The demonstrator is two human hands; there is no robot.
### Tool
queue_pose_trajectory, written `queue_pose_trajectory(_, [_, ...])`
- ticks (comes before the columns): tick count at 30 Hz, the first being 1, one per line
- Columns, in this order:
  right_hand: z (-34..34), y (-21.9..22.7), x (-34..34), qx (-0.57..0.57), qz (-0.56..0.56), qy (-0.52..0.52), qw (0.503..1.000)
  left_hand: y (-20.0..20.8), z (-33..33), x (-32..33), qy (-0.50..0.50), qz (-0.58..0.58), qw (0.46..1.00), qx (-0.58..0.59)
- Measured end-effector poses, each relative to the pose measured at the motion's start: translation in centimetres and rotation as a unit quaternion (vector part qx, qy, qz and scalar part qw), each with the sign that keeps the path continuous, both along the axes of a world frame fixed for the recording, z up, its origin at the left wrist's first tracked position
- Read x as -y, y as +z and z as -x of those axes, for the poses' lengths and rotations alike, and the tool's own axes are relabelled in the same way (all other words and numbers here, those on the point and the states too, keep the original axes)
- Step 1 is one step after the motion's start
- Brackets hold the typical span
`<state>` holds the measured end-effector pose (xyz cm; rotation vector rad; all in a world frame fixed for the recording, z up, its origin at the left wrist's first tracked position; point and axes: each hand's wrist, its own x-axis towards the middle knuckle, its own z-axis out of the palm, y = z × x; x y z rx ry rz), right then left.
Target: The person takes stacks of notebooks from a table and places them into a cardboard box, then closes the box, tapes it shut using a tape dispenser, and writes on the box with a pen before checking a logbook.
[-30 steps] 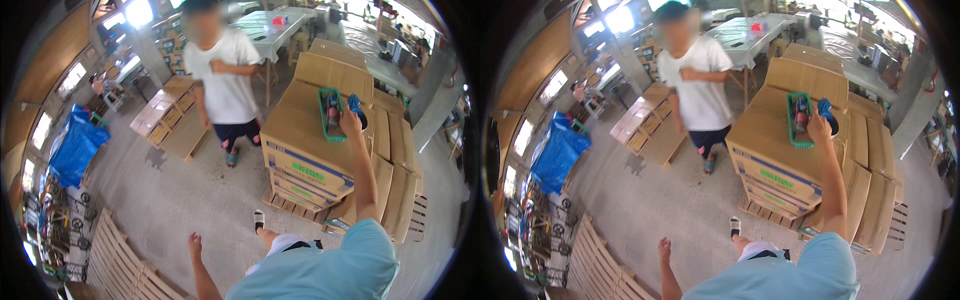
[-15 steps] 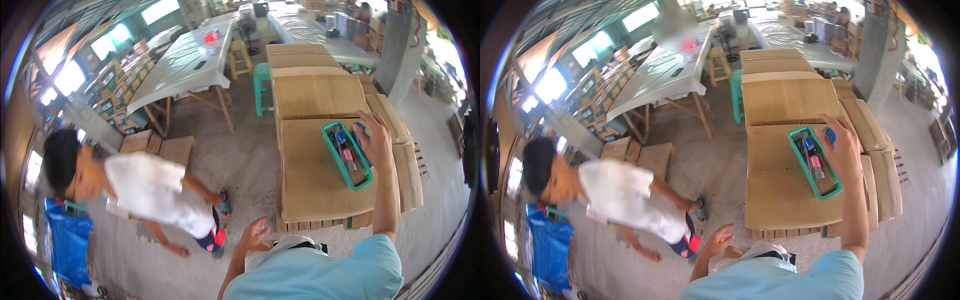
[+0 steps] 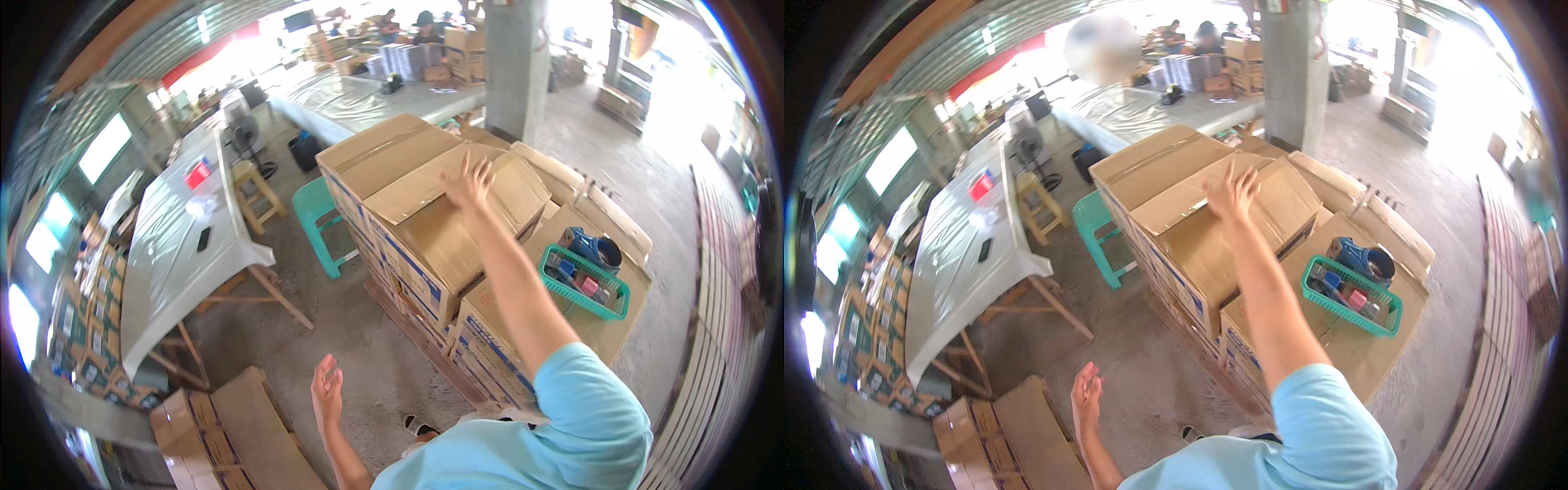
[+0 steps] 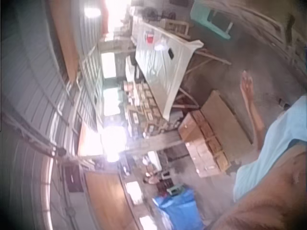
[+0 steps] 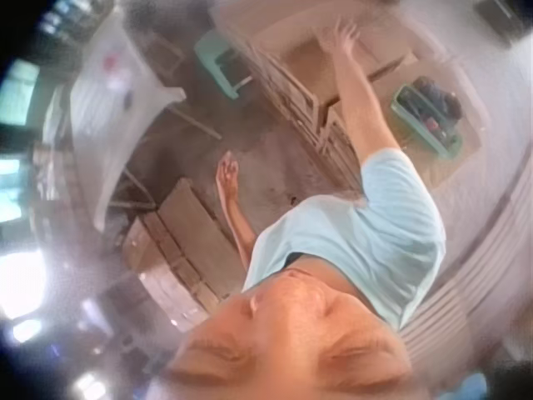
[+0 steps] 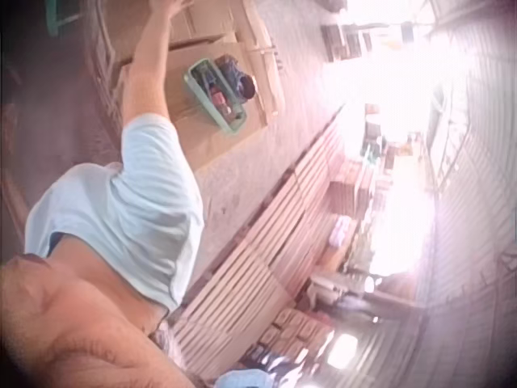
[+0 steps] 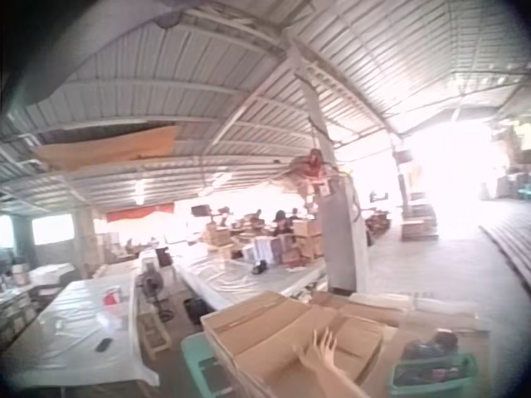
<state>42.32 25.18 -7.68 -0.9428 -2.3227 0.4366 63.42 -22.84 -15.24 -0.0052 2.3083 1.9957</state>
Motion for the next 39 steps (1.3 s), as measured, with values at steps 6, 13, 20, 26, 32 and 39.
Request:
queue_pose_trajectory(6, [-0.1, -4.5, 1.6, 0.18, 0.027, 0.028, 0.983, -0.7, 9.7, 2.1, -0.101, 0.007, 0.995, 0.024])
queue_pose_trajectory(13, [1.4, -3.7, 2.3, 0.178, 0.006, 0.04, 0.983, 5.5, 22.9, -8.8, -0.316, -0.083, 0.943, -0.055])
queue_pose_trajectory(20, [1.5, -3.1, 1.9, 0.121, 0.026, 0.039, 0.991, 8.8, 36.3, -27.2, -0.494, 0.085, 0.779, -0.376])
queue_pose_trajectory(26, [1.6, -2.8, 1.7, -0.01, 0.024, 0.001, 1.0, 3.5, 41.2, -46.6, -0.545, 0.291, 0.611, -0.495])
queue_pose_trajectory(32, [1.5, -2.9, 6.7, 0.096, -0.042, -0.193, 0.976, 3.3, 41.6, -61.2, -0.585, 0.289, 0.55, -0.521])
queue_pose_trajectory(39, [-0.7, -0.6, 14.5, 0.095, 0.223, -0.572, 0.783, 5.7, 40.9, -62.6, -0.676, 0.298, 0.524, -0.424])
